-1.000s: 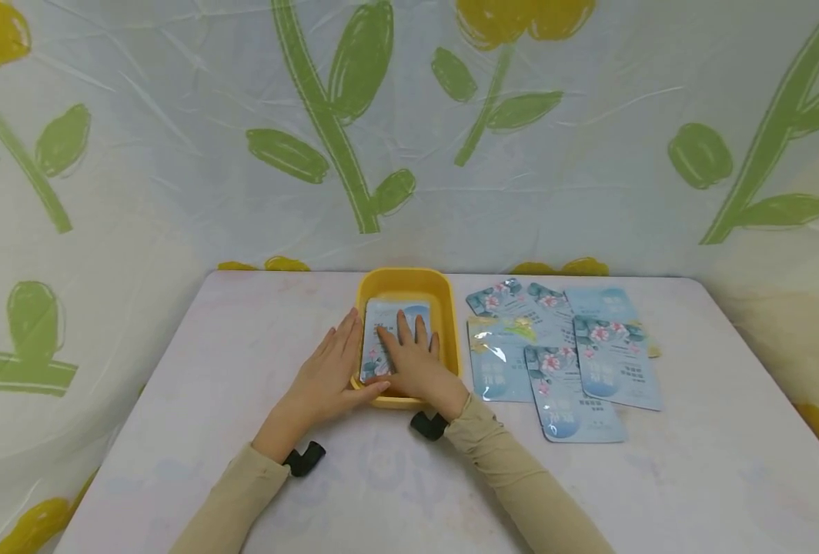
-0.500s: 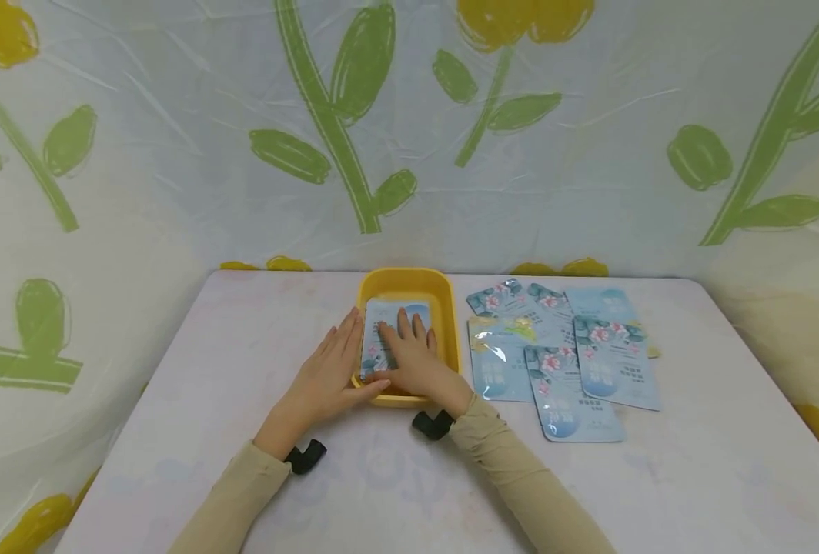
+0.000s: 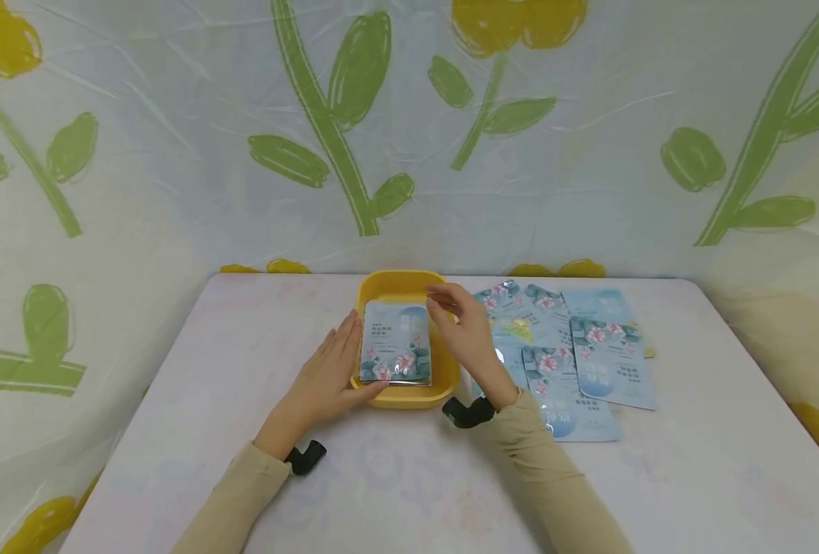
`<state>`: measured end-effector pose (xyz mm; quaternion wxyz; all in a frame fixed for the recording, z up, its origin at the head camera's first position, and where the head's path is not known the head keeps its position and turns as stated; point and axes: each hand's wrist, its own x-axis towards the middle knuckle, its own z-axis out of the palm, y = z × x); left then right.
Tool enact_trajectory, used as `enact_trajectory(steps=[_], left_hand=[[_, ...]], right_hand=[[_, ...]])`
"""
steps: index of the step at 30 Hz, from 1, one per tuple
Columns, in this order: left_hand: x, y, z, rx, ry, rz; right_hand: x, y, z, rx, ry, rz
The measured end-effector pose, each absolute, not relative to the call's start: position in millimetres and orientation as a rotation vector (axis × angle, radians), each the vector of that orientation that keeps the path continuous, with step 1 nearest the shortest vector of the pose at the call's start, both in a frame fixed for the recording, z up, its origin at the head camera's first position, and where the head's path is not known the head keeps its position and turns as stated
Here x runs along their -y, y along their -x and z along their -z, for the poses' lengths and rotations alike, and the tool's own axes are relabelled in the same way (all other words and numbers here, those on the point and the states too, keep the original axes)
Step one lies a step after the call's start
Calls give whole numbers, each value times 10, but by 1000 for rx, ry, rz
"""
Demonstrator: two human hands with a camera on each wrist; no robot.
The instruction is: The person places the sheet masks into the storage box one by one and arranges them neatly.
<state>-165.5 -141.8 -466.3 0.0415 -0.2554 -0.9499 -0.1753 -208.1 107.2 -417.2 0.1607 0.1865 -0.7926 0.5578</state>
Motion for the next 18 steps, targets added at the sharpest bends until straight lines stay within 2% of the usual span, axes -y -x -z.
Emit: enact_trajectory(steps=[10,18], left_hand=[[1385,1627,4693,2919,772,576],[1374,1634,4654,2919,763,599]], right_hand=[[-1850,2203,4447,2327,-82,-1489],[-2286,2212,4637,2750,241,-1071]])
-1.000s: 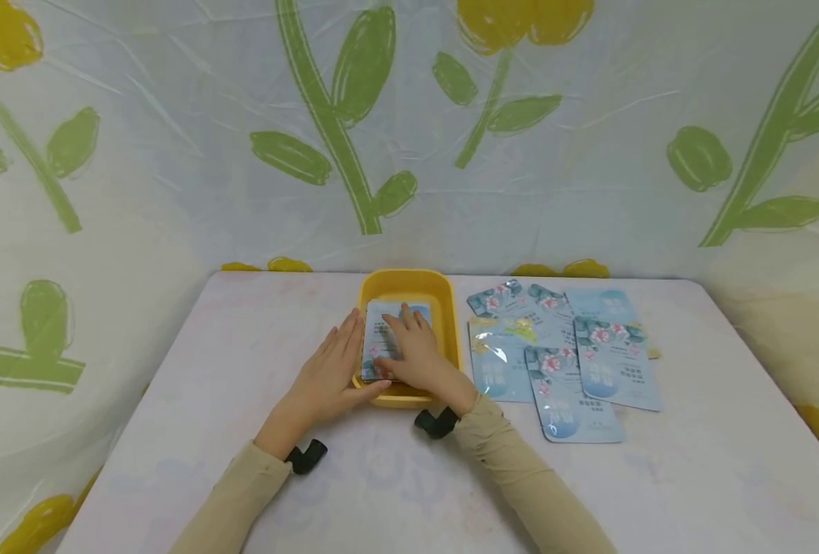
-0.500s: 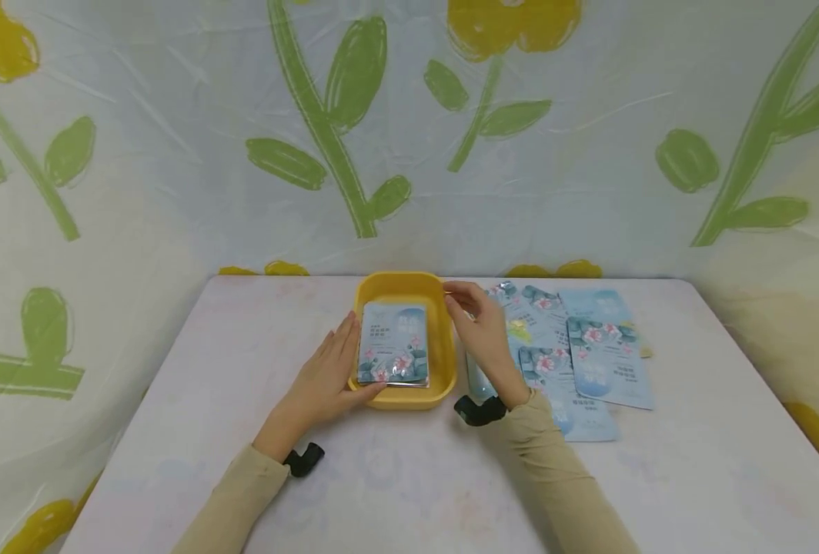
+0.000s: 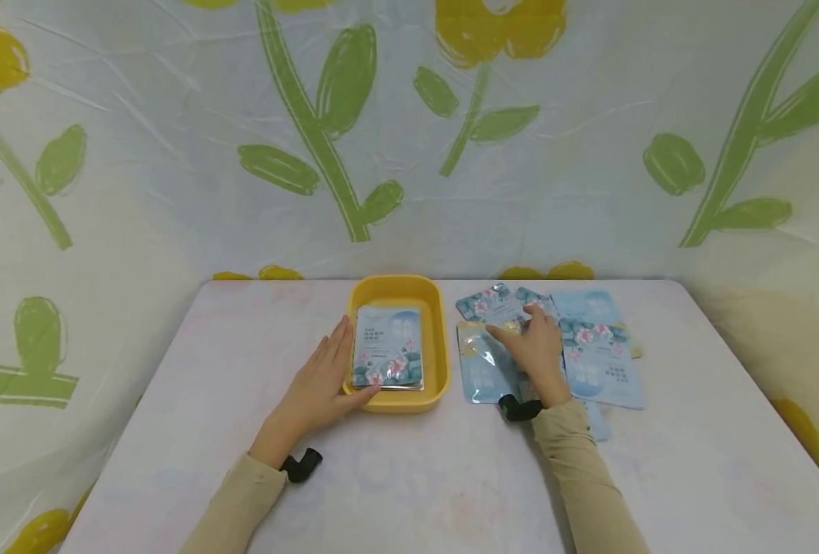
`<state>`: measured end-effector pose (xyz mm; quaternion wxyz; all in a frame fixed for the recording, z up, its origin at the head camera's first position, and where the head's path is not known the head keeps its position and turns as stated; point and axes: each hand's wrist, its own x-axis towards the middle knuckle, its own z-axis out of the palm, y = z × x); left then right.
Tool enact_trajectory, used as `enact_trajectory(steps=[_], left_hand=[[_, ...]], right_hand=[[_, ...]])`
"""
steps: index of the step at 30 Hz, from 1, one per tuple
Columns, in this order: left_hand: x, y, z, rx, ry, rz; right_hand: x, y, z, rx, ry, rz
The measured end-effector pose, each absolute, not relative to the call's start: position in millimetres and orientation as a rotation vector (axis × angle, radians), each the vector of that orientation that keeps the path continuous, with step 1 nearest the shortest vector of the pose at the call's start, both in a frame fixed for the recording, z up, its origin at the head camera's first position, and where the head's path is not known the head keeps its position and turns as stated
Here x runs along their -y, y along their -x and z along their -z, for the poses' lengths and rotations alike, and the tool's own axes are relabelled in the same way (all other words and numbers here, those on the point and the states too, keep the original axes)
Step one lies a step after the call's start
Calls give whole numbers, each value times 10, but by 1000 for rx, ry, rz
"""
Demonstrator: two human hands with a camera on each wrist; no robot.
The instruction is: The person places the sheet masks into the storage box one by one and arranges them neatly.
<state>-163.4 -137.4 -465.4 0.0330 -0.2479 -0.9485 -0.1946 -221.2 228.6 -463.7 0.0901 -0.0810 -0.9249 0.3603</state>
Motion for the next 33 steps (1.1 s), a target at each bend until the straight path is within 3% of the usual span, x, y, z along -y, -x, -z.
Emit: enact_trajectory(steps=[7,20,33], left_hand=[[1381,1595,4650,2918,748,631],[1386,1645,4658,2884,785,624],[1393,1705,4739,2892,740,737]], right_hand=[[-2344,2116,4656,2995,283,-868],[-2300,2088,4665,2975,310,-945],[-2371,2116,4794,2675,-26,-1358]])
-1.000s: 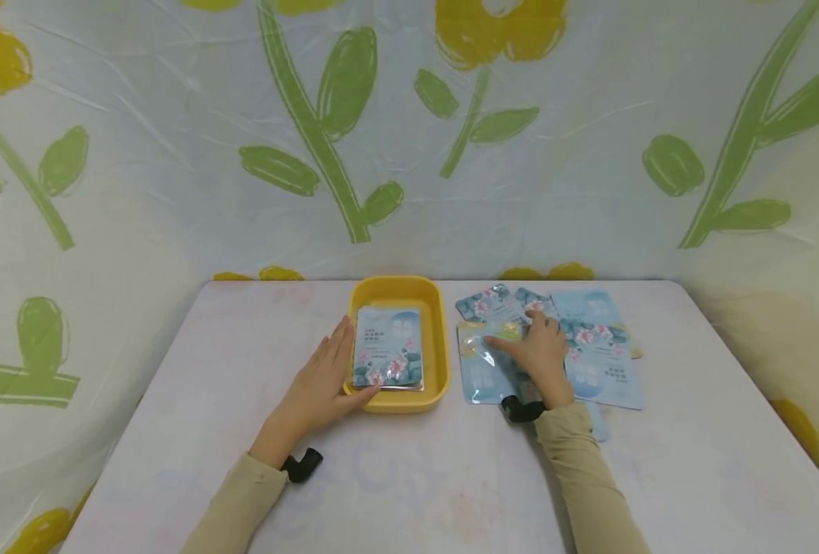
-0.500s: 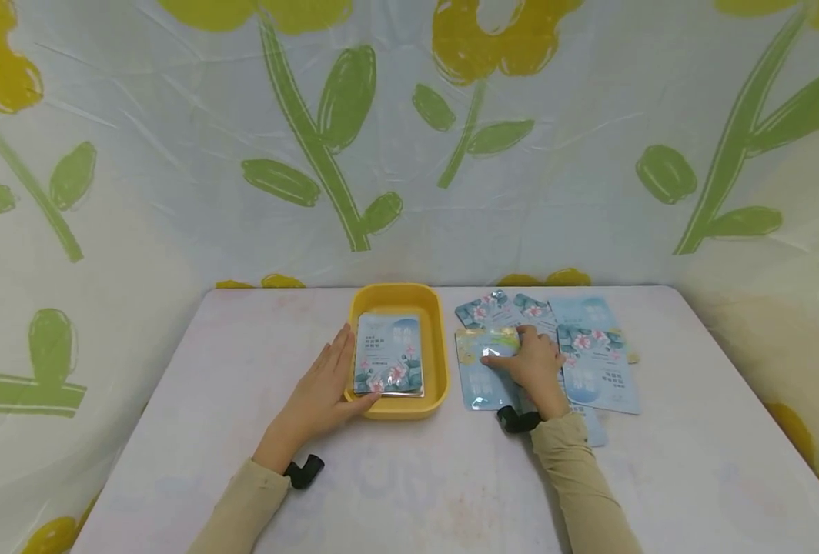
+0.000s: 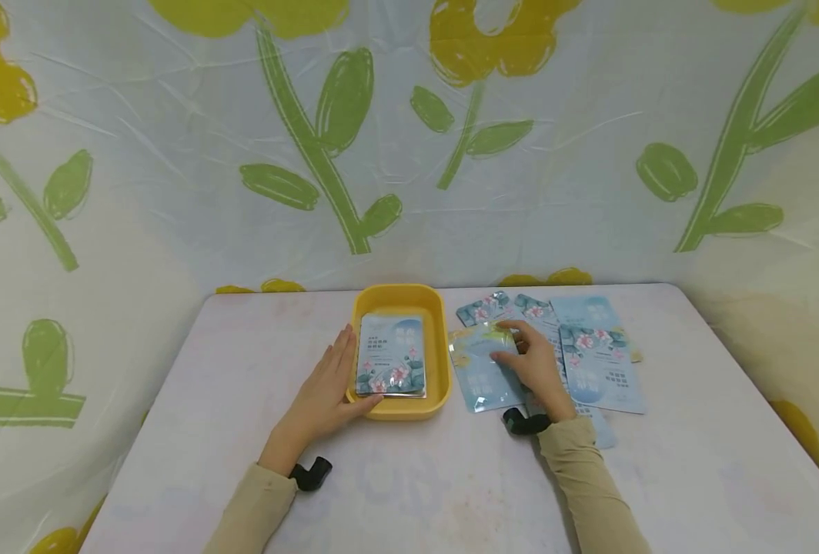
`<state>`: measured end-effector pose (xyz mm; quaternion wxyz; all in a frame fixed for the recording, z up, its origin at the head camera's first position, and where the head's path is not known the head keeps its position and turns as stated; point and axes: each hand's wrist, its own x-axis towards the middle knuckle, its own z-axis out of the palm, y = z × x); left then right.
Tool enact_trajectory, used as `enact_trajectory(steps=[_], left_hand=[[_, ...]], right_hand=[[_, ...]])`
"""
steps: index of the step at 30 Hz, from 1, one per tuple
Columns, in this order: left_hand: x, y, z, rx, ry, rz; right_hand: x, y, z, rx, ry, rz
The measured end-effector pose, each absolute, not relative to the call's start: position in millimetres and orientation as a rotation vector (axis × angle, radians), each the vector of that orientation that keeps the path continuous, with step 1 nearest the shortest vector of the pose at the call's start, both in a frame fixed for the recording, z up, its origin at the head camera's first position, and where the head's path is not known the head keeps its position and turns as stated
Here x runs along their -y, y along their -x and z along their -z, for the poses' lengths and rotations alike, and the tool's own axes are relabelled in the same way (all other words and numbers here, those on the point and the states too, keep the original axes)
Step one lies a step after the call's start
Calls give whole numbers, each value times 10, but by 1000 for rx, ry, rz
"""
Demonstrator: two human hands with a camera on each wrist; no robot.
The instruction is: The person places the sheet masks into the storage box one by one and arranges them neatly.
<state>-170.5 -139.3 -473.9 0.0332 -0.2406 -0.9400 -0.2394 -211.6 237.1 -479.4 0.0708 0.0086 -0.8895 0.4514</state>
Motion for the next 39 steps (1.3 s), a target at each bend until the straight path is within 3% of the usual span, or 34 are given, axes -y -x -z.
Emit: enact_trajectory(steps=[16,28,39], left_hand=[[1393,1707,4756,2861,760,761],[1395,1712,4769,2864,764,753],[1398,1703,4775,2836,784,765]], right_hand=[[-2438,2145,4955,2143,-24,-1984],[-2415,2169,4902,1729,132,-2497],[-2461,2164,4700,1691,141,-2561]])
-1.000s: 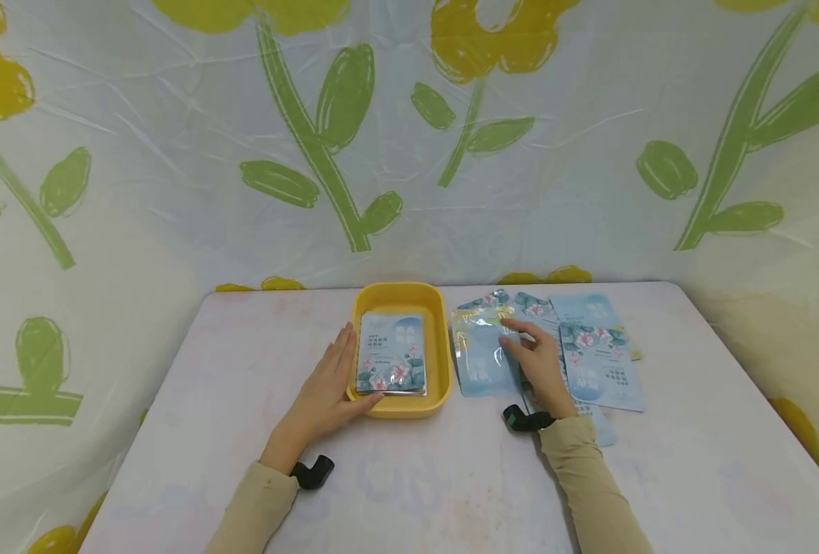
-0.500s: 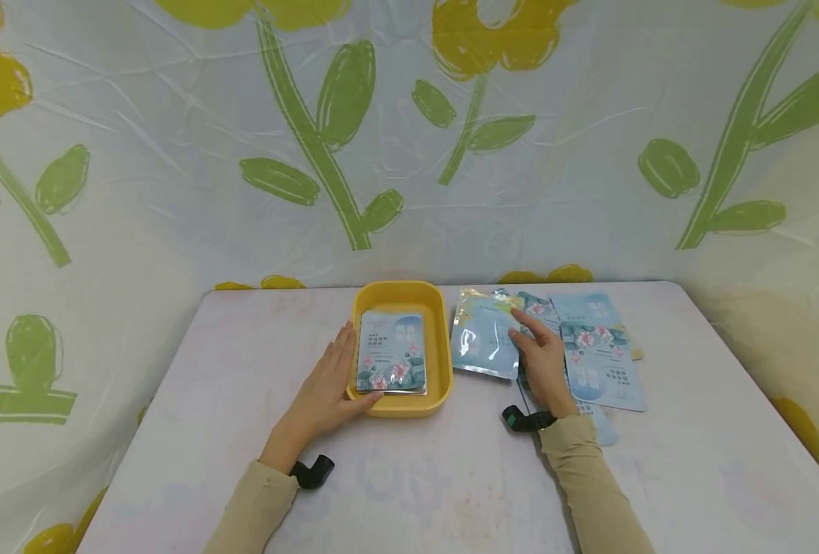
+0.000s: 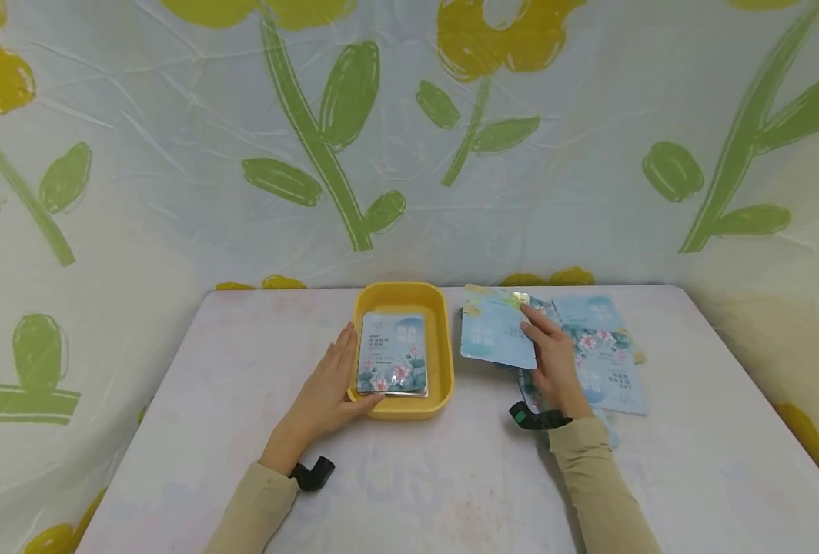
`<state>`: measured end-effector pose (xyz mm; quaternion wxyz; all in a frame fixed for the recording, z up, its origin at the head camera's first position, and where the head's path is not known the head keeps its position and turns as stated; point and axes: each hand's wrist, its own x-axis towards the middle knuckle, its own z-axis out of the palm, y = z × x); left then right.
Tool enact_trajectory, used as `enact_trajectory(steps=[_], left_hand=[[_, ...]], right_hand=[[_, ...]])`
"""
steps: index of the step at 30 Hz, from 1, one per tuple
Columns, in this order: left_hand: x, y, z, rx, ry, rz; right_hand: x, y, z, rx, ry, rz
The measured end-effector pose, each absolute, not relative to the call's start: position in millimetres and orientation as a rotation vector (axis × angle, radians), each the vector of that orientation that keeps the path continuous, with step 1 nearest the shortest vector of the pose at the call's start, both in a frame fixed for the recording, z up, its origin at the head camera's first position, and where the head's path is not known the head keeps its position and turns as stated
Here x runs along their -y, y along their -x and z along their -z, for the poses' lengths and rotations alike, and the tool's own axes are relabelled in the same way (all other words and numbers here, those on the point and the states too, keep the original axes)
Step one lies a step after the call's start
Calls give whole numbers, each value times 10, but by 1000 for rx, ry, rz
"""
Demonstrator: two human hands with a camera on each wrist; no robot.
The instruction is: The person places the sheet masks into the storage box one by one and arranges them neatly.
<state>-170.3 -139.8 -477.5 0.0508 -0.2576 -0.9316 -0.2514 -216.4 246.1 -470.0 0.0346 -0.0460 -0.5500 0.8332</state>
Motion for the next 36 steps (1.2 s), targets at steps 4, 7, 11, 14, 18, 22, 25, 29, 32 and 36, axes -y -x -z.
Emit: enact_trajectory(steps=[4,7,11,14,18,22,25,29,32,36], left_hand=[[1403,1709,4781,2843,784,751],[1406,1716,4783,2851,781,725],[1396,1723,4774,2855,767,717],[1386,1720,4759,2868,746,712],[1376,1709,4733,2871,730,687],[1369,1702,4714,2845,730,670],[1362,1696,4712,2827,731,655],[1349,1698,4720,2817,735,631],[1344,1701,4723,2820,736,631],[1342,1702,4722,2817,741,641]], right_hand=[[-2378,2167,4528,1727,128,-2557],[-2285,2174,4387,1729,107,-2566],[-2134,2196,4225,1749,21,-2589],[-2014,2219,4136,1756,-48,-2627],[-1876,2257,4075,1769,-106,-2674],[-1758,2292,4061,1853,-196,-2659],[-1675,2291,4054,1931,-250,-2624],[-1564,2271,4055,2039,-295,-2567],[-1483,2257,4078,2109,-313,-2525],[-1383,2230,4145,2179,-286,-2483]])
